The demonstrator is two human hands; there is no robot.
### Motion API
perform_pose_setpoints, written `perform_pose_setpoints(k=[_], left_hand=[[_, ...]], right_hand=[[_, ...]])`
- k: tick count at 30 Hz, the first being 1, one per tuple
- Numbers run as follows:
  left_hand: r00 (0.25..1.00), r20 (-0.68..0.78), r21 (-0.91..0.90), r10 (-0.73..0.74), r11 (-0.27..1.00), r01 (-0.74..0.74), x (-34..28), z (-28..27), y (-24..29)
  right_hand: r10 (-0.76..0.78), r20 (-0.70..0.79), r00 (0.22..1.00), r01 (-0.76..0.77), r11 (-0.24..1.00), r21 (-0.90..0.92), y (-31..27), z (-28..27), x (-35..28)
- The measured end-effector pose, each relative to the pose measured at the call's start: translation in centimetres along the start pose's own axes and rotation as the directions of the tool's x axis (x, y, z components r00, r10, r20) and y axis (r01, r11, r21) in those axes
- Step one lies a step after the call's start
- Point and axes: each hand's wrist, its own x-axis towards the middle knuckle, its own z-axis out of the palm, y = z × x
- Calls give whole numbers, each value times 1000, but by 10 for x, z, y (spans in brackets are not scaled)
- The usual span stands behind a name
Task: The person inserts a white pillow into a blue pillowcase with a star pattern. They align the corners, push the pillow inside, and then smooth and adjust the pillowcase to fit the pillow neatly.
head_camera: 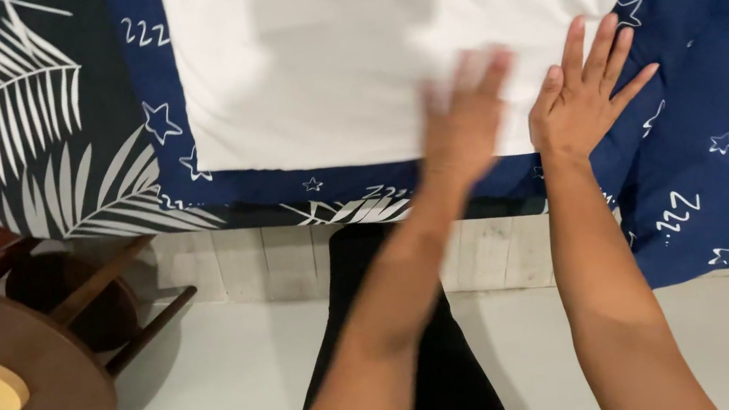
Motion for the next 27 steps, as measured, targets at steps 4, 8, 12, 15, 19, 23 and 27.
perform_pose_setpoints(k=[4,8,12,15,19,23,27], left_hand=[[951,-253,138,-179,966,219,-24,-3,-125],[881,-262,204,-394,870,449,-60,-41,-219],[831,-131,195,-541,808,556,-73,-95,-249],[848,-113,161,-518,832,530,-76,-103,-242],[677,-527,128,-513,740,660,-46,-60,-168],[962,-217,12,-168,984,175,-7,-42,-6],[914,-354,-63,196,971,-232,20,21,48]], right_hand=[[15,8,1000,-15,999,-41,-2,10,0],[12,-25,1000,-14,997,-80,0,21,-1],[4,-64,998,-10,996,-94,-4,20,0],[11,-60,998,-16,997,-71,-5,17,-1],[21,-60,998,-24,999,-41,-5,14,1],[28,-36,999,-29,999,-28,-3,15,2],[79,79,994,-73,995,-70,-1,18,12]])
